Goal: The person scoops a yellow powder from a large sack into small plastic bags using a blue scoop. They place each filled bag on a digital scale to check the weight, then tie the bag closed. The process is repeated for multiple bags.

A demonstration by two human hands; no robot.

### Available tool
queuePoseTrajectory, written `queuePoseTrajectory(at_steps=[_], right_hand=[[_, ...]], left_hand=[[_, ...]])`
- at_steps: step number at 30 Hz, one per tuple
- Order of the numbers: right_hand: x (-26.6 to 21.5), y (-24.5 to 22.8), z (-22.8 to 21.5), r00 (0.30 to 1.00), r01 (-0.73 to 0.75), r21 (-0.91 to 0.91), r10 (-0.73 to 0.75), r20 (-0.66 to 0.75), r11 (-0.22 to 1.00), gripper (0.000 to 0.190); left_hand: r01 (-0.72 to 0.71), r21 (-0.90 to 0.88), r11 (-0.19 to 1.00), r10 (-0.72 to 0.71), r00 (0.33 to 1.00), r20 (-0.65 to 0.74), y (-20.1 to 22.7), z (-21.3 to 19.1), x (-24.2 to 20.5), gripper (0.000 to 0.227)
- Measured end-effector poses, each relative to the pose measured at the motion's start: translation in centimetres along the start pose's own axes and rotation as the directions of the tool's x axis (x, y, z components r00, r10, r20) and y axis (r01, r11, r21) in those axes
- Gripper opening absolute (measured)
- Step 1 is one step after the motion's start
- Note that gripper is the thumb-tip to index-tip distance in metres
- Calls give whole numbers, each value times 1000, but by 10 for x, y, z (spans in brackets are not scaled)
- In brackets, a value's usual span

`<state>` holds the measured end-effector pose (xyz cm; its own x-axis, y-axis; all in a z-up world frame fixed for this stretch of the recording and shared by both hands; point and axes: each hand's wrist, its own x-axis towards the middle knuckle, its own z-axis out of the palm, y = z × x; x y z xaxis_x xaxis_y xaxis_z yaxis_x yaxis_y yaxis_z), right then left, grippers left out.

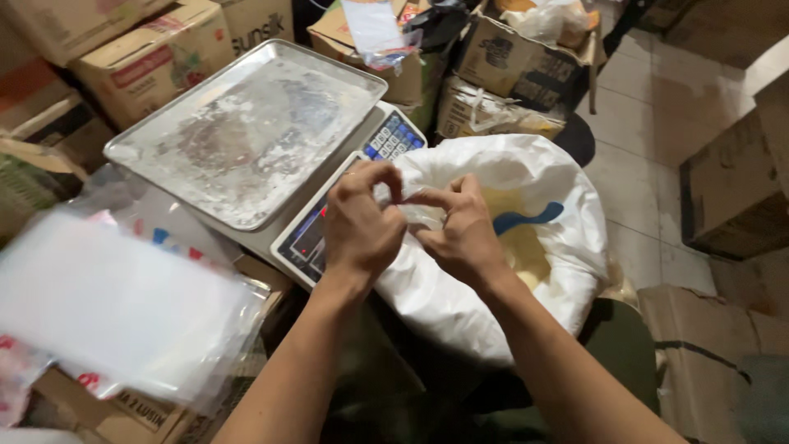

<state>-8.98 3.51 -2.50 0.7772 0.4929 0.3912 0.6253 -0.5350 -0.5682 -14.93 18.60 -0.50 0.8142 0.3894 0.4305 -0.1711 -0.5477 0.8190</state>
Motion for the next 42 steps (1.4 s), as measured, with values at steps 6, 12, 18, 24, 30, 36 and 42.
queuePoseTrajectory(at_steps=[6, 12, 18, 24, 30, 36, 42], right_hand=[[0, 40, -27, 943, -177, -145, 210, 258, 973, 49], [15, 144, -63, 818, -546, 419, 352, 456, 726, 47], [15, 220, -23, 692, -559, 111, 389, 608, 822, 47], [20, 228, 0, 472, -809, 100, 539, 697, 579, 47], [22, 235, 4, 335, -912, 98, 586, 738, 398, 33], [23, 253, 8, 308, -910, 67, 560, 769, 409, 28], [19, 248, 12, 333, -869, 10, 568, 753, 496, 25]], left_hand=[[110, 212, 971, -167, 948, 271, 28, 30, 6, 23], [193, 350, 917, -284, 931, 230, 25, 32, 20, 30], [331, 378, 865, -466, 810, 357, 12, 28, 21, 32], [-35, 647, 762, -477, 646, 596, 5, 54, -2, 33], [-263, 616, 743, -463, 462, 756, 3, 99, -8, 47], [-426, 610, 668, -520, 319, 792, 7, 142, -1, 41], [-550, 538, 639, -534, 186, 825, -3, 162, -10, 39]])
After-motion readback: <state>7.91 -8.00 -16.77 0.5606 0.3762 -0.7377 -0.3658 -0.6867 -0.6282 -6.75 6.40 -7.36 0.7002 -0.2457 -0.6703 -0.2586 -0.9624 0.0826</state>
